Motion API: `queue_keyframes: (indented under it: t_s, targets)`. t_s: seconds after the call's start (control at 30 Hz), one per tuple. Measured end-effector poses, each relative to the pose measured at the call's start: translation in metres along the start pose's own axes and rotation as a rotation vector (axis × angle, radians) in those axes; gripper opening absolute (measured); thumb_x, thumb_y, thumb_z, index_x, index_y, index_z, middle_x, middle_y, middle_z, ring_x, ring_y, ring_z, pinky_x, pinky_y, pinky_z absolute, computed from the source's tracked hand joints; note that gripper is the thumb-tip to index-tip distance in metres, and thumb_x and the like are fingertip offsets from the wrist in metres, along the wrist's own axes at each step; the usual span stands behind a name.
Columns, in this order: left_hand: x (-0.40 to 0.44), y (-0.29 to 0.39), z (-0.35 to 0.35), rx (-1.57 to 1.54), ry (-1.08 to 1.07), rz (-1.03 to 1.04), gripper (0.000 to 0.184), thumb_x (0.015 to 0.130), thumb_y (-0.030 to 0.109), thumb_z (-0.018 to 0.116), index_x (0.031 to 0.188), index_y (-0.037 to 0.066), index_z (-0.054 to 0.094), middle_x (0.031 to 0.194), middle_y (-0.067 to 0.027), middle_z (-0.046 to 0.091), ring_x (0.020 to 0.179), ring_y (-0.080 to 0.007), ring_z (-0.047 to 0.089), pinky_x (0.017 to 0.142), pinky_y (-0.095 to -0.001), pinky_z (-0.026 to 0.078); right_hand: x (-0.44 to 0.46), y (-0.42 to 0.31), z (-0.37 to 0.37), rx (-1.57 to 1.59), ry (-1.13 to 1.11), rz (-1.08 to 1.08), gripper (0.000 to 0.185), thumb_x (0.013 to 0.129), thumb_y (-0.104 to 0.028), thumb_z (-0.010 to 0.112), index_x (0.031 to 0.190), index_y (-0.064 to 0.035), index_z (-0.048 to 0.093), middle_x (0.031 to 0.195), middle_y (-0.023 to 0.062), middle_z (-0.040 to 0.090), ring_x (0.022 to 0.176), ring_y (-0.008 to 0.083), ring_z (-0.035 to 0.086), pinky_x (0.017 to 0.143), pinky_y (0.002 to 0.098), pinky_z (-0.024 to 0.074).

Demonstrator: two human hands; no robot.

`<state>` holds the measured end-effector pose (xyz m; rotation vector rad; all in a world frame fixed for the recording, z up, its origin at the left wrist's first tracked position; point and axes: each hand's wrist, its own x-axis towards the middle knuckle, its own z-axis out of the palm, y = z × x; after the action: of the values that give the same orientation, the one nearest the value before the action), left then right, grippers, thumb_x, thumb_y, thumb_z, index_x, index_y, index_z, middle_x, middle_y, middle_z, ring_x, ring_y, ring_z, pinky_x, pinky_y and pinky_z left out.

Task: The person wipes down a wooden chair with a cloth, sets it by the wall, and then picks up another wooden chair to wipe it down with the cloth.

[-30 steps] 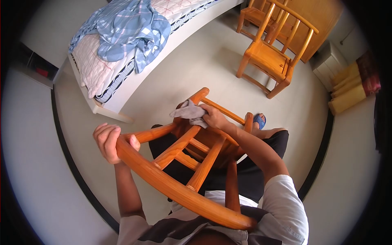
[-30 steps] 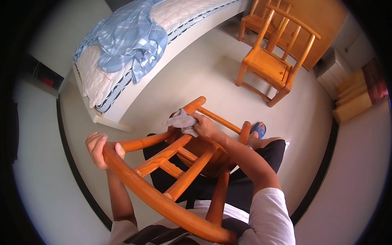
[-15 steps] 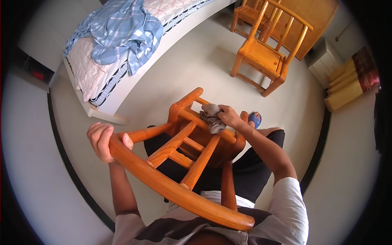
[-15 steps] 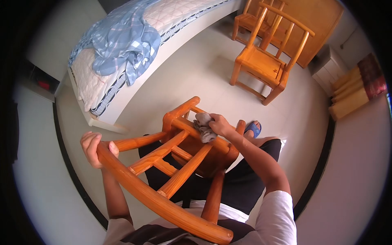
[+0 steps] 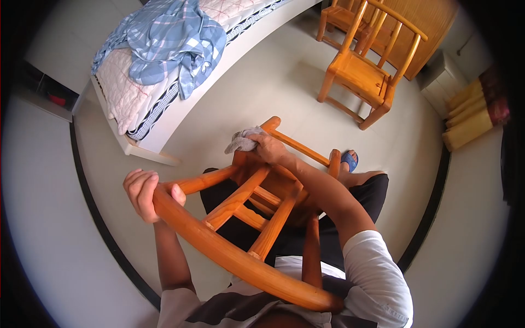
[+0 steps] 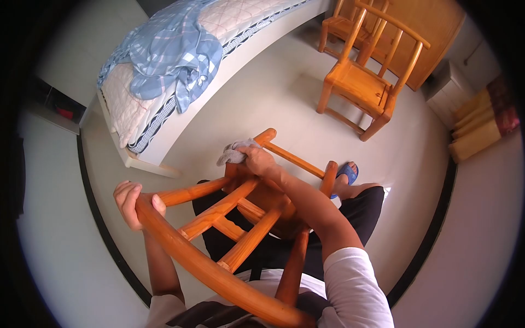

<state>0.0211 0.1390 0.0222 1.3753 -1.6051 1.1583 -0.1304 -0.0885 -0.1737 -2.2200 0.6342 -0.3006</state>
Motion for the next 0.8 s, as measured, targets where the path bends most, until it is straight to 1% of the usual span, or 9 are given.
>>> queue_keyframes:
  t_s: [0.07, 0.1, 0.17, 0.3, 0.37, 0.47, 0.63, 0.73, 0.8]
  targets:
    - [0.001, 0.0, 0.002, -0.001, 0.005, -0.011, 0.027, 0.083, 0.023, 0.061, 0.099, 0.001, 0.055, 0.084, -0.0114, 0.056, 0.077, -0.026, 0.056, 0.075, -0.0446, 0.05, 0.001, 0.006, -0.01, 0.065, -0.09, 0.068, 0.048, 0.079, -0.004, 0.047, 0.126, -0.0116, 0.055, 0.109, 0.0192, 0.063, 0.104, 0.0354, 0.058, 0.093, 0.0395, 0.0455]
    - [0.001, 0.0, 0.002, 0.0, 0.015, -0.011, 0.027, 0.083, 0.023, 0.061, 0.099, 0.001, 0.055, 0.084, -0.0114, 0.056, 0.077, -0.026, 0.056, 0.075, -0.0446, 0.05, -0.001, 0.008, -0.013, 0.056, -0.087, 0.064, 0.048, 0.079, -0.004, 0.047, 0.126, -0.0116, 0.055, 0.109, 0.0192, 0.063, 0.104, 0.0354, 0.058, 0.093, 0.0395, 0.0455]
    - [0.0, 0.001, 0.001, -0.005, -0.001, -0.023, 0.028, 0.083, 0.023, 0.062, 0.099, 0.001, 0.055, 0.085, -0.0115, 0.056, 0.077, -0.0262, 0.056, 0.075, -0.0443, 0.05, -0.006, 0.013, -0.016, 0.109, -0.116, 0.196, 0.052, 0.076, -0.005, 0.047, 0.127, -0.008, 0.054, 0.105, 0.0223, 0.064, 0.102, 0.0355, 0.06, 0.091, 0.0394, 0.0466]
    - [-0.002, 0.002, -0.003, 0.002, 0.006, -0.027, 0.029, 0.082, 0.024, 0.062, 0.098, 0.001, 0.056, 0.085, -0.0118, 0.056, 0.077, -0.0264, 0.056, 0.075, -0.044, 0.05, -0.022, 0.035, -0.027, -0.016, -0.19, 0.146, 0.052, 0.073, -0.007, 0.047, 0.124, -0.0035, 0.055, 0.105, 0.0238, 0.064, 0.101, 0.0343, 0.061, 0.089, 0.0388, 0.0476]
    - [-0.003, 0.003, -0.006, 0.009, -0.008, -0.036, 0.028, 0.082, 0.025, 0.062, 0.097, 0.001, 0.056, 0.086, -0.0118, 0.056, 0.078, -0.0262, 0.056, 0.075, -0.0441, 0.05, -0.033, 0.039, -0.041, -0.012, -0.328, 0.221, 0.051, 0.072, -0.009, 0.048, 0.122, -0.0017, 0.056, 0.105, 0.0235, 0.064, 0.102, 0.0337, 0.062, 0.09, 0.0388, 0.0475]
    - [-0.001, 0.005, -0.006, 0.017, -0.01, -0.056, 0.027, 0.082, 0.025, 0.062, 0.098, 0.004, 0.055, 0.083, -0.0091, 0.056, 0.077, -0.0242, 0.057, 0.076, -0.0435, 0.049, -0.061, 0.041, -0.062, -0.035, -0.384, 0.246, 0.049, 0.073, -0.01, 0.048, 0.12, -0.002, 0.057, 0.105, 0.0228, 0.065, 0.104, 0.034, 0.061, 0.091, 0.039, 0.0465]
    - [-0.003, 0.002, -0.003, 0.0, -0.011, -0.056, 0.028, 0.082, 0.025, 0.063, 0.098, 0.004, 0.055, 0.086, -0.0092, 0.055, 0.077, -0.0244, 0.057, 0.076, -0.0438, 0.049, -0.094, 0.049, -0.071, -0.08, -0.322, 0.315, 0.046, 0.076, -0.011, 0.048, 0.12, -0.0034, 0.057, 0.109, 0.0223, 0.064, 0.106, 0.0346, 0.059, 0.093, 0.039, 0.0453]
    - [-0.001, 0.003, -0.002, -0.002, -0.017, -0.046, 0.028, 0.082, 0.025, 0.063, 0.098, 0.004, 0.055, 0.086, -0.0091, 0.055, 0.077, -0.0244, 0.057, 0.076, -0.0438, 0.049, -0.09, 0.042, -0.061, -0.137, -0.247, 0.3, 0.05, 0.074, -0.011, 0.048, 0.123, -0.0015, 0.056, 0.11, 0.0236, 0.063, 0.108, 0.0366, 0.058, 0.093, 0.0417, 0.0448]
    - [0.001, 0.003, -0.002, 0.002, -0.022, -0.039, 0.028, 0.082, 0.025, 0.063, 0.098, 0.004, 0.055, 0.086, -0.009, 0.055, 0.077, -0.0243, 0.057, 0.076, -0.0437, 0.049, -0.079, 0.033, -0.056, -0.174, -0.216, 0.303, 0.05, 0.075, -0.013, 0.049, 0.124, -0.0042, 0.056, 0.111, 0.0231, 0.063, 0.108, 0.0361, 0.058, 0.094, 0.0423, 0.044]
